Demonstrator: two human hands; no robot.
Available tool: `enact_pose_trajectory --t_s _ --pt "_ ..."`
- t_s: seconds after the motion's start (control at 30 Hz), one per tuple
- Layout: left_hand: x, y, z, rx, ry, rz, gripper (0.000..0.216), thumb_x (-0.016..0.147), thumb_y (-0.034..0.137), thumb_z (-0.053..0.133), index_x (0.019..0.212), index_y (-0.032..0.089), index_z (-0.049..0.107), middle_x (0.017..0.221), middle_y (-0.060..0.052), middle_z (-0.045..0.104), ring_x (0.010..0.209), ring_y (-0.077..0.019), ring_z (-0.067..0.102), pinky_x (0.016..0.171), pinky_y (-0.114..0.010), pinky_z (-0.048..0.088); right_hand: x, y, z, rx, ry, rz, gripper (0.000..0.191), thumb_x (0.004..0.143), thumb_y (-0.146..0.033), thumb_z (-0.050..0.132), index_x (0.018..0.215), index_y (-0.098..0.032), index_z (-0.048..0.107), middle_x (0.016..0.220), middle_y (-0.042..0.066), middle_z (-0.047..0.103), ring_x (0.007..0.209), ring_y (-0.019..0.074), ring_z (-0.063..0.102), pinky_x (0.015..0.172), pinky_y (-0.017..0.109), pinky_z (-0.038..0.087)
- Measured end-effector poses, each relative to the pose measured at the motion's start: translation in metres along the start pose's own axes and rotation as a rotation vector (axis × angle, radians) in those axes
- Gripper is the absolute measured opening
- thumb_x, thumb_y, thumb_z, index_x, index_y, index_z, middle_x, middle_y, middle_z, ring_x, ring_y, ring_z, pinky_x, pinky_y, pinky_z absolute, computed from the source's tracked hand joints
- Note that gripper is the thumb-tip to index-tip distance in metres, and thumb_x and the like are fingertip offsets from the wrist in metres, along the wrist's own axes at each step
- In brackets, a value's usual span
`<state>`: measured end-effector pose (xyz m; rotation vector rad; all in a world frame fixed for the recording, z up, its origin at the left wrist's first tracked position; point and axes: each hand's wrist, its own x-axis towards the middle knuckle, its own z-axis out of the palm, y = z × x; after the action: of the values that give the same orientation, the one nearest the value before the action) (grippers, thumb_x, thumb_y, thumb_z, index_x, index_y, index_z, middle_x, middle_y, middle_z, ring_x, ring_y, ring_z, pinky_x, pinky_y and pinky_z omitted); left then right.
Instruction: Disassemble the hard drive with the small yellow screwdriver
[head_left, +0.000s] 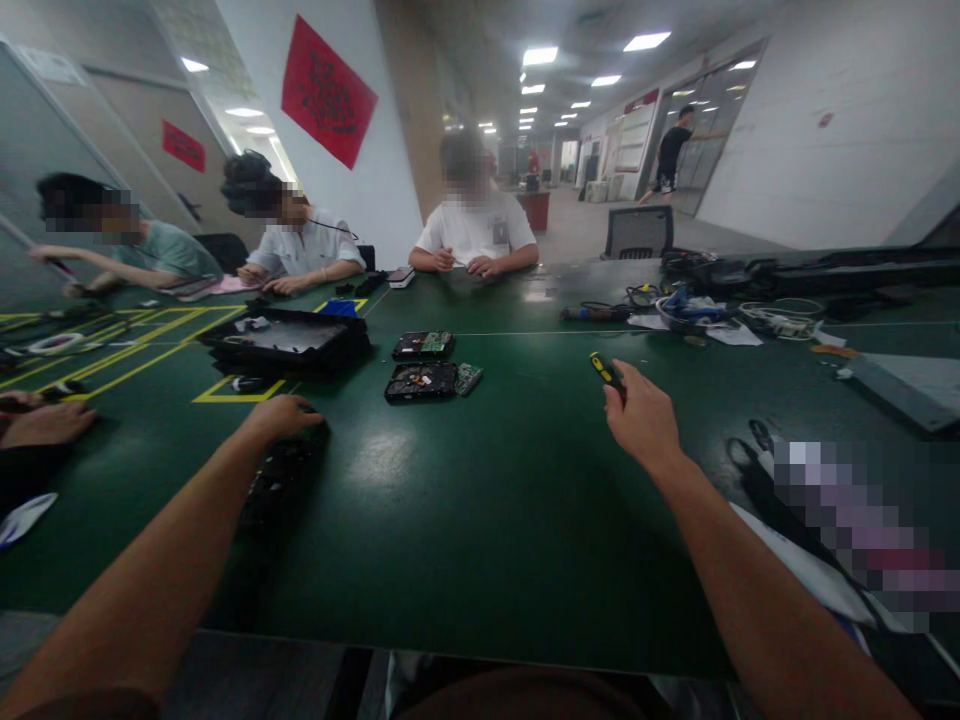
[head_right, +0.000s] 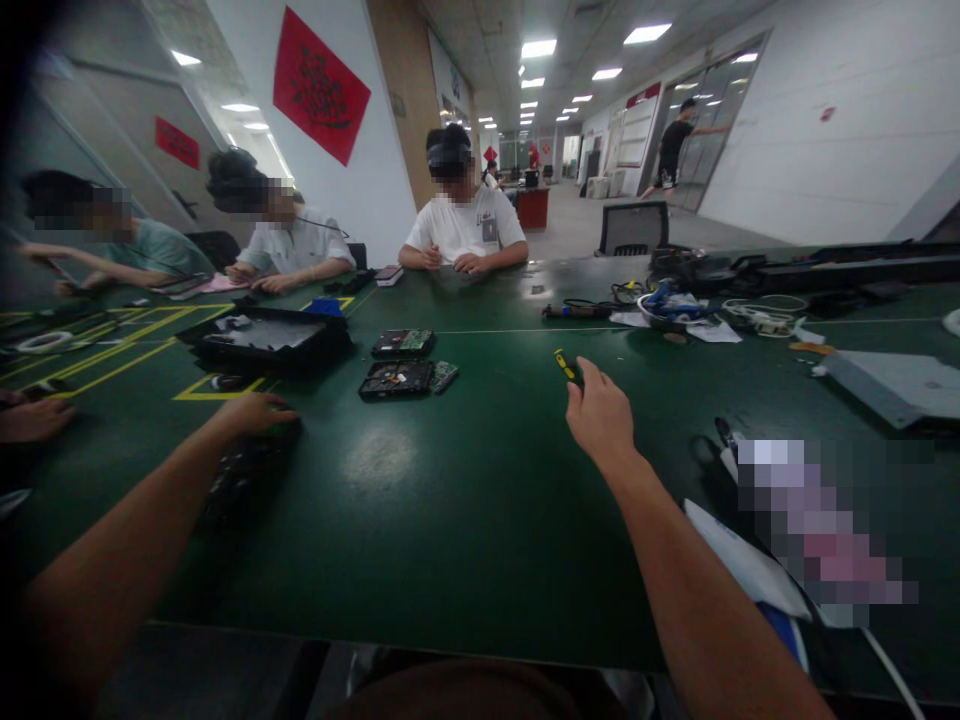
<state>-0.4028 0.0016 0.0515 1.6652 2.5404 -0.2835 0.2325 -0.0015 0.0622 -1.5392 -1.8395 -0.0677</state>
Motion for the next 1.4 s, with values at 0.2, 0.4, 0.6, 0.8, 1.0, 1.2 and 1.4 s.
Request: enact_pose_trajectory --t_s 0.2,0.4,0.6,0.8,1.0,1.2,1.4 --pt "-0.003 0.004 0.005 0.037 0.025 -0.062 0.049 0.090 0.051 0.063 0.129 0.022 0.071 0.125 -0.003 0.076 0.109 -0.0227 0.068 0.074 -0.020 0.041 0.006 -0.030 0.024 0.075 -0.216 -0.025 0.036 0.097 -0.017 0.052 0.132 -0.011 0.058 0.128 0.019 0.067 0.115 0.0299 0.065 0.102 0.042 0.050" --pt "-0.004 0.009 0.006 0.060 0.021 -0.130 0.045 0.092 0.048 0.064 0.129 0.022 0.068 0.136 -0.004 0.073 0.113 -0.0202 0.070 0.076 -0.018 0.043 0.016 -0.061 0.063 0.091 -0.500 0.041 0.046 0.094 -0.013 0.057 0.139 -0.014 0.051 0.134 0.018 0.065 0.117 0.0266 0.067 0.099 0.036 0.052" --pt "-0.006 0.008 0.007 0.083 0.004 -0.172 0.046 0.092 0.054 0.066 0.123 0.020 0.068 0.133 -0.007 0.074 0.113 -0.0216 0.070 0.081 -0.021 0.047 0.026 -0.102 0.096 -0.044 -0.653 -0.054 0.049 0.098 -0.034 0.062 0.145 -0.025 0.052 0.122 0.013 0.073 0.108 0.0310 0.071 0.089 0.041 0.055" --pt "-0.014 0.070 -0.002 0.124 0.245 -0.010 0.071 0.095 0.066 0.055 0.136 0.009 0.060 0.143 -0.022 0.064 0.132 -0.0351 0.057 0.107 -0.039 0.045 0.035 -0.133 0.128 -0.127 -0.624 -0.266 0.068 0.095 -0.025 0.061 0.160 -0.027 0.041 0.151 0.017 0.050 0.118 0.0320 0.068 0.093 0.040 0.056" --pt "-0.013 0.181 0.002 -0.284 0.283 0.211 0.071 0.105 0.061 0.032 0.161 0.018 0.042 0.156 -0.019 0.053 0.146 -0.0339 0.048 0.117 -0.043 0.039 0.058 -0.149 0.149 -0.186 -0.782 -0.291 0.068 0.092 -0.028 0.061 0.158 -0.031 0.045 0.167 0.014 0.034 0.130 0.0358 0.063 0.101 0.045 0.055" --pt "-0.017 0.214 0.015 -0.349 0.282 0.232 0.068 0.104 0.063 0.034 0.157 0.024 0.052 0.161 -0.017 0.046 0.146 -0.0352 0.050 0.120 -0.047 0.038 0.059 -0.142 0.149 -0.183 -0.808 -0.293 0.063 0.094 -0.030 0.059 0.156 -0.025 0.049 0.165 0.018 0.038 0.134 0.0373 0.059 0.105 0.048 0.054" --pt "-0.034 0.246 0.017 -0.343 0.274 0.284 0.068 0.105 0.063 0.031 0.160 0.027 0.049 0.165 -0.015 0.041 0.149 -0.0371 0.045 0.122 -0.048 0.035 0.050 -0.120 0.116 -0.204 -0.822 -0.233 0.060 0.093 -0.027 0.060 0.153 -0.027 0.054 0.153 0.017 0.049 0.128 0.0359 0.062 0.101 0.046 0.055"
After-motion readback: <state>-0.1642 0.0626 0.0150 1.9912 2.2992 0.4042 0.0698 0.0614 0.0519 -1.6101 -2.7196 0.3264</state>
